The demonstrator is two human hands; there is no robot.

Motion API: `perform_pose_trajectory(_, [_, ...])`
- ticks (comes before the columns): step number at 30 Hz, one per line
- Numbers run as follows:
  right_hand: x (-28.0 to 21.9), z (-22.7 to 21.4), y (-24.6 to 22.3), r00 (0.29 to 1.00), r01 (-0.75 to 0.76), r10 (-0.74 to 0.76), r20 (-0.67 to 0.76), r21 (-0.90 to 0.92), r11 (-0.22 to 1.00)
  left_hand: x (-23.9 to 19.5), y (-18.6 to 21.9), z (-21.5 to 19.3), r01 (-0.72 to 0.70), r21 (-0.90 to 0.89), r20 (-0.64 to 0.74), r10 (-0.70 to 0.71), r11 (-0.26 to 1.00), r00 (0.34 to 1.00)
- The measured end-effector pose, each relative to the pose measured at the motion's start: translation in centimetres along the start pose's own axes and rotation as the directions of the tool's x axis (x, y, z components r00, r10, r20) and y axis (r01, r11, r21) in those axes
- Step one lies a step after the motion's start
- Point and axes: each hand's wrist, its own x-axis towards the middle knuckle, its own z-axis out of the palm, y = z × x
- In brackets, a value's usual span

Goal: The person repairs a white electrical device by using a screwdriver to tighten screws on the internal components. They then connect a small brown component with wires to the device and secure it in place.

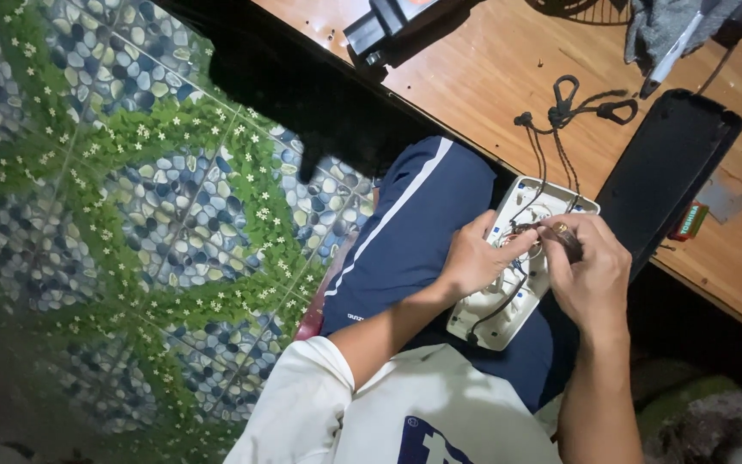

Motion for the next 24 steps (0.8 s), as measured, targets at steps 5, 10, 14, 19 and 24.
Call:
perform_pose_trajectory(5, [0.3, -1.1, -1.0, 0.992, 0.094, -0.093, 0.088, -0.001, 0.996, -1.8, 3.2, -0.6, -0.009, 0.123, 0.026, 0.006, 0.992, 1.0])
perform_pose_trajectory(10, [0.8, -1.3, -1.8, 0.993, 0.075, -0.074, 0.09, -0.004, 0.997, -2.0, 3.7, -0.9, 0.014, 0.142, 0.053, -0.021, 0.99, 0.998])
perform_pose_trajectory(14, [1.1, -1.2, -1.7, 0.996, 0.032, -0.028, 0.087, -0.046, 0.998, -1.9, 3.5, -0.6, 0.036, 0.132, 0.032, -0.04, 0.991, 0.999])
perform_pose_trajectory(19, [1.2, -1.2, -1.3, 0.991, 0.117, -0.112, 0.073, -0.068, 0.991, -2.0, 3.7, -0.9, 0.033, 0.121, 0.054, -0.039, 0.992, 0.998])
perform_pose_trajectory(24, [0.9, -1.2, -1.3, 0.999, 0.033, -0.03, 0.042, -0.068, 0.997, -1.8, 3.9, -1.0, 0.062, 0.161, 0.072, -0.074, 0.985, 0.995])
